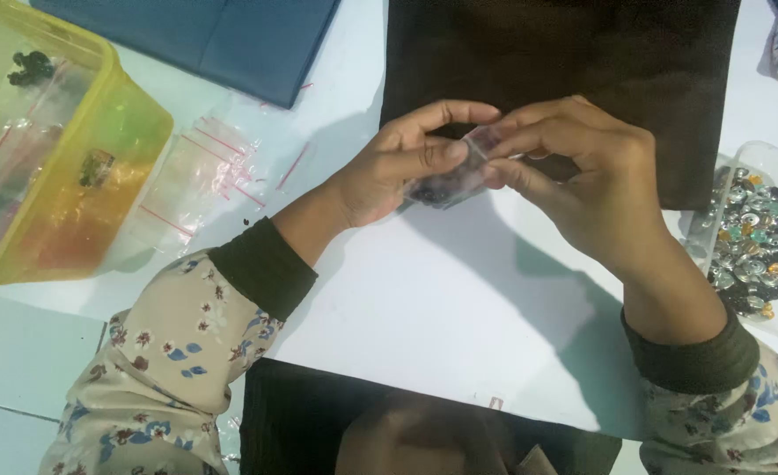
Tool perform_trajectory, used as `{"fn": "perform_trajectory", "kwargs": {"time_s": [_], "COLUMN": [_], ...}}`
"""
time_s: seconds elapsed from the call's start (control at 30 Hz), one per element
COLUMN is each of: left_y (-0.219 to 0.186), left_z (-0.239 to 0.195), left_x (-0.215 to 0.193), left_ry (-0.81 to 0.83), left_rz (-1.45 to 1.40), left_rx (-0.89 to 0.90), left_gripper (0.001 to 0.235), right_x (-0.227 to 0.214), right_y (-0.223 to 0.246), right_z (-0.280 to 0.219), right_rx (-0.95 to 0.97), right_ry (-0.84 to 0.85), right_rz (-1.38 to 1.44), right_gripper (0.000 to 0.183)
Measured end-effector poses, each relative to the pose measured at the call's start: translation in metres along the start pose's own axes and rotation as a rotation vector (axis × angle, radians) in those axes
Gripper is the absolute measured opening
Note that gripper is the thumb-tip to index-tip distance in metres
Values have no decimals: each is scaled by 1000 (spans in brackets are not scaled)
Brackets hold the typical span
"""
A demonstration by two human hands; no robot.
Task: Sorting and bagging small black buttons into plastic zip bags.
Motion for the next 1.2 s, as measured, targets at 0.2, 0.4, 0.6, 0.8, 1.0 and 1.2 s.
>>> {"fn": "perform_trajectory", "kwargs": {"time_s": [0.2,0.4,0.6,0.8,1.0,1.2], "left_y": [-2,10,11,-30,-71,-131], "left_z": [-2,1,-5,-29,-77,-153], "left_x": [14,2,7,12,-6,-17], "left_ry": [52,-30,-53,-254,-516,-594], "left_rz": [100,213,169,631,780,1033], "left_rx": [33,81,57,163,448,623], "left_gripper": [53,35,40,31,34,4], "right_x": [-3,8,14,19,49,90], "right_y": [-3,-15,0,16,57,108], "right_z": [0,-1,7,24,51,85], "right_rx": [118,309,96,188,67,-55], "right_ry": [-73,-69,29,74,64,183], "right_rz": [15,213,-40,-44,-34,-11], "right_gripper": [14,51,14,6,20,42]}}
Point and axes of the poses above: each hand's wrist, its own z-axis towards the middle knuckle, its own x-axis out of the palm, y = z × x, the point moved 7 cm from there along z, towards the middle knuckle, and after that the axes turned 3 degrees about x, right-handed, at the moved point
